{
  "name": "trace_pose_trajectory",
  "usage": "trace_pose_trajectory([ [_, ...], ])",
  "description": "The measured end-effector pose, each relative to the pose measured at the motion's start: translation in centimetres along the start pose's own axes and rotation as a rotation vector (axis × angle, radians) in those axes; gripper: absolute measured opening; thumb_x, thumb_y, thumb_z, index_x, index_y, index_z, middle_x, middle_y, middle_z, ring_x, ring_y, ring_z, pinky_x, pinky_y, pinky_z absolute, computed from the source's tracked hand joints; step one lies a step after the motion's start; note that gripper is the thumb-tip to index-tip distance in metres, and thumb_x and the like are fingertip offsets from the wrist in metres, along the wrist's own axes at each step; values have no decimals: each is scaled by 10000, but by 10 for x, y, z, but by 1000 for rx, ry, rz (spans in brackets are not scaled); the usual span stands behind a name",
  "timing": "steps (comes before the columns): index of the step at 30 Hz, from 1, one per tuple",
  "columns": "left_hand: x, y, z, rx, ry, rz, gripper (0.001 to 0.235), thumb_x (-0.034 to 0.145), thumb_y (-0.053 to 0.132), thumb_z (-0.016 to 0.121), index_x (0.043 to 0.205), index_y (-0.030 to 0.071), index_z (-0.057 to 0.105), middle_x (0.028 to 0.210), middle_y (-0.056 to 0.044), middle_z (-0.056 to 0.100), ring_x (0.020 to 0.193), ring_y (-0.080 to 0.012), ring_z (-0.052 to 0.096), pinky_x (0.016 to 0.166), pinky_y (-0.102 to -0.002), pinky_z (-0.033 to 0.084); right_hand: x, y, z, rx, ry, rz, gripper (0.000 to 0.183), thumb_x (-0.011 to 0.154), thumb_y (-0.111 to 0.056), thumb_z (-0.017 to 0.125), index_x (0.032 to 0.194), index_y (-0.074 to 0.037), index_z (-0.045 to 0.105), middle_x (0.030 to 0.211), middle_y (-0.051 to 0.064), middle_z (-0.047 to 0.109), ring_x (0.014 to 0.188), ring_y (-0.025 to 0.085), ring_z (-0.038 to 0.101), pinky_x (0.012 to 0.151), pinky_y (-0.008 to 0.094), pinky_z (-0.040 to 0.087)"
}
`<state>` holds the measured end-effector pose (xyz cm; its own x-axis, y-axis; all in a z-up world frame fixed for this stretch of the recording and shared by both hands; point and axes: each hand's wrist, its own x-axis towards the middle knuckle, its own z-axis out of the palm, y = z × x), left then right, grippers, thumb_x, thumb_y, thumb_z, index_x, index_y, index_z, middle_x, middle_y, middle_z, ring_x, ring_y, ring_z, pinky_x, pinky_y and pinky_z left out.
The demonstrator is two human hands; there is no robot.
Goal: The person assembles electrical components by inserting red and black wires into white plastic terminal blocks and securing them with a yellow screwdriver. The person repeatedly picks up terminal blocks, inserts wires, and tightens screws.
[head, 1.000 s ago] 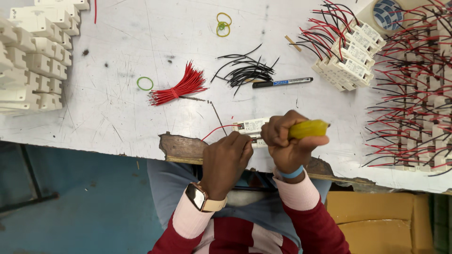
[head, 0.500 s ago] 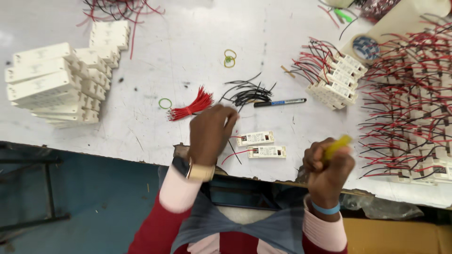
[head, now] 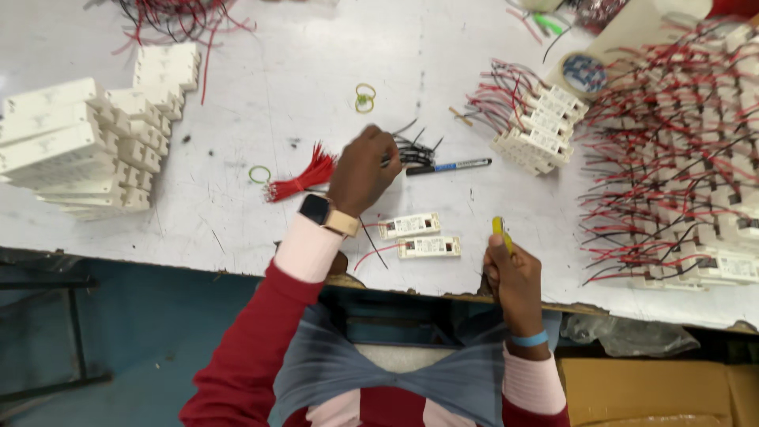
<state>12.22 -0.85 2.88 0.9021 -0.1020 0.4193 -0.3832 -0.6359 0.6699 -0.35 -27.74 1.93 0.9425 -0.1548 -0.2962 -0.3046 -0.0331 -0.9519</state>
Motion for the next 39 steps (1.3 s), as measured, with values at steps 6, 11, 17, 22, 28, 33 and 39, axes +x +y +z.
trace_pose_trajectory([
  [6,-65,64,-58,-251,10,-36,129,818,-14,693,861,6,574,894,-86,672,630,-189,634,565,-299,498,-1,-15,4,345,-121,-114,528,1015,-578,549,796,-99,518,585,-52,384,468,40,297,413,228,222],
  [11,-114,95,-63,-249,-93,-263,205,849,58,713,1053,55,728,878,-68,724,638,-213,666,547,-317,509,-4,-38,10,639,-314,-330,671,1037,-749,471,785,-129,437,557,-76,271,477,24,199,444,218,177],
  [17,-131,89,-40,-105,29,-107,136,893,141,761,1009,71,753,913,-65,718,771,-213,733,631,-324,545,22,-46,55,746,-468,-429,671,991,-783,465,792,-141,443,553,-75,281,461,39,198,440,233,163],
  [22,-132,79,-33,-66,11,-163,80,896,149,761,936,81,750,857,-39,706,725,-191,726,592,-323,529,32,-34,85,690,-502,-471,651,970,-772,507,845,-137,435,580,-62,296,490,48,214,444,233,168],
  [28,-129,70,-24,-56,13,-179,78,905,158,748,911,81,736,848,-29,693,721,-172,726,571,-318,525,33,-22,95,647,-480,-492,678,970,-776,513,823,-122,413,582,-60,300,503,34,223,456,221,177],
  [33,-130,65,-18,-73,6,-170,90,914,168,745,908,81,722,875,-32,686,752,-184,739,579,-329,528,27,-18,98,580,-471,-526,674,967,-761,546,829,-116,408,661,-55,312,547,45,238,486,229,182],
  [39,-129,61,-13,-45,2,-154,113,918,182,743,922,75,709,883,-40,677,741,-214,731,581,-352,525,29,-10,97,547,-520,-537,648,969,-737,565,837,-119,421,670,-49,320,556,63,238,503,245,198],
])
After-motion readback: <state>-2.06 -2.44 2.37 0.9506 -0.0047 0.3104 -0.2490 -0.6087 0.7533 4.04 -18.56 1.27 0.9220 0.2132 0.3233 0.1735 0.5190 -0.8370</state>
